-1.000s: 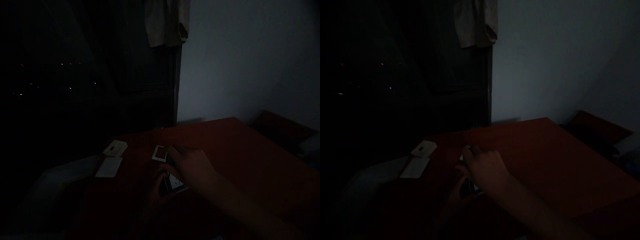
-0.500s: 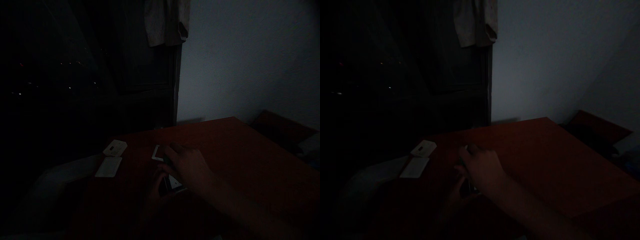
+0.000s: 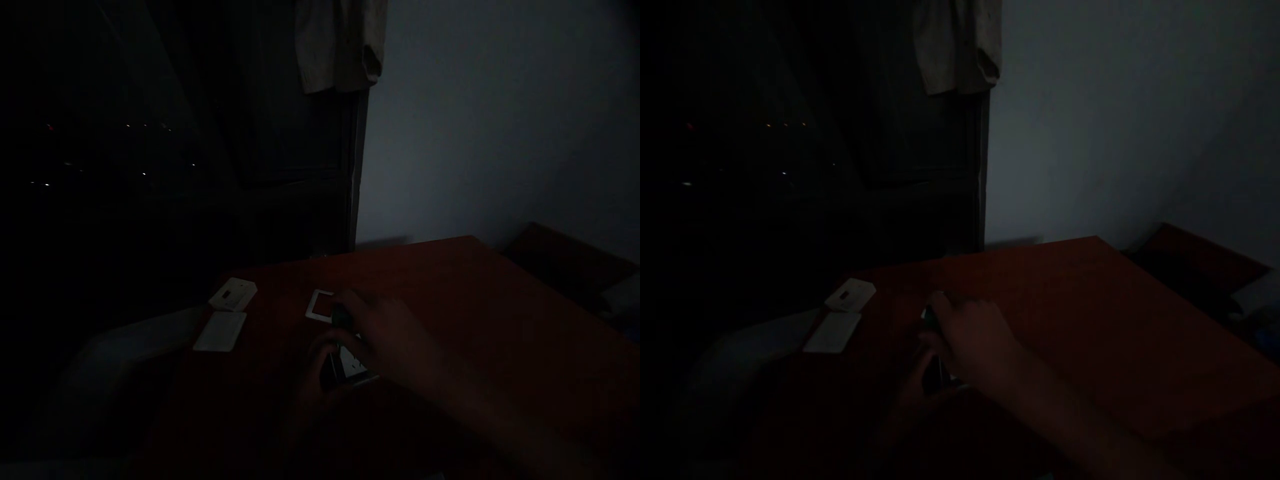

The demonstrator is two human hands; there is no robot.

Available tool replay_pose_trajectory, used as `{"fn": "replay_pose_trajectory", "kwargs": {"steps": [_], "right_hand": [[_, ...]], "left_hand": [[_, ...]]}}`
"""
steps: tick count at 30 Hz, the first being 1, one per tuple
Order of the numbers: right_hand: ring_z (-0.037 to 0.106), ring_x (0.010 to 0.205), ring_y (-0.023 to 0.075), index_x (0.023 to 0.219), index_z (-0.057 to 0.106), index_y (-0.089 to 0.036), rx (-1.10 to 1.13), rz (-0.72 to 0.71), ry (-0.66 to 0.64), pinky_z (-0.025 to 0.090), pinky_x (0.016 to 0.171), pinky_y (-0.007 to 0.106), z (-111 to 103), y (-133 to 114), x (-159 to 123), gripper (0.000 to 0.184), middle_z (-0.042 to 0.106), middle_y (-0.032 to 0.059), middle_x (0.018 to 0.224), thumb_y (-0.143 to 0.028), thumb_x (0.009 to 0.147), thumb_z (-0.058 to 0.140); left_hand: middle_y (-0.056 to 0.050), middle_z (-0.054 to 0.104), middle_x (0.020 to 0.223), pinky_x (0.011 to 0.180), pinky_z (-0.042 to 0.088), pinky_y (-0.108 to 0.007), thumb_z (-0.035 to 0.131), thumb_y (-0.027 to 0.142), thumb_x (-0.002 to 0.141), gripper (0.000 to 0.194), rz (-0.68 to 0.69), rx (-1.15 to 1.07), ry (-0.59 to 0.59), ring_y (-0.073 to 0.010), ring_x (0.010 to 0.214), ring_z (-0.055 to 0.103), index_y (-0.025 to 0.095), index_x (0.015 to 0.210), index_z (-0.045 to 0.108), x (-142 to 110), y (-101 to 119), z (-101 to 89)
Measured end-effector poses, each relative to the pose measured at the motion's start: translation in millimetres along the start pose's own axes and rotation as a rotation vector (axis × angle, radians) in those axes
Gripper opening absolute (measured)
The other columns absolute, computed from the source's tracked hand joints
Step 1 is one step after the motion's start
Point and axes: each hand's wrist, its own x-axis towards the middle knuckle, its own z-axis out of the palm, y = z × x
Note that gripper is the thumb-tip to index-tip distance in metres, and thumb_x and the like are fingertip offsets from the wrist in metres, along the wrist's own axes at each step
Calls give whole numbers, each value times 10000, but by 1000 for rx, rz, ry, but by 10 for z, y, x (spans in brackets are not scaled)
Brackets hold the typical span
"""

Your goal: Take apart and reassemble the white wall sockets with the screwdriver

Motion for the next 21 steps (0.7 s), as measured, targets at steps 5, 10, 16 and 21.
{"fn": "replay_pose_trajectory", "kwargs": {"steps": [5, 10, 16, 21], "right_hand": [[654, 678, 217, 941, 509, -190, -116, 76, 105, 337, 507, 266, 110, -74, 11, 346, 683, 68, 843, -532, 893, 488], [655, 658, 213, 931, 527, -192, -149, 88, 123, 341, 494, 260, 142, -145, 12, 372, 685, 70, 806, -559, 882, 485], [662, 799, 217, 1114, 500, -197, 85, 33, 54, 435, 601, 281, 133, -87, 34, 333, 682, 70, 978, -440, 888, 535], [633, 907, 177, 1132, 530, -241, 348, -123, -88, 465, 743, 280, -28, 15, -9, 293, 661, 32, 1044, -251, 844, 583]], "left_hand": [[-97, 477, 1398, 1034, 389, -485, 760, 369, 687, 651, -18, 46, -9, -333, 1284, 434, 247, 1275, 511, -11, -27, 7], [-107, 524, 1357, 1025, 392, -521, 748, 368, 694, 711, -61, 78, -8, -357, 1262, 459, 261, 1338, 467, -16, 26, -12], [-108, 510, 1374, 1013, 407, -521, 751, 379, 686, 716, -75, 75, 2, -364, 1259, 463, 252, 1334, 473, -28, -23, 14], [-91, 530, 1348, 1031, 404, -487, 749, 387, 692, 736, -28, 34, 31, -339, 1268, 460, 266, 1352, 446, -33, -83, 55]]}}
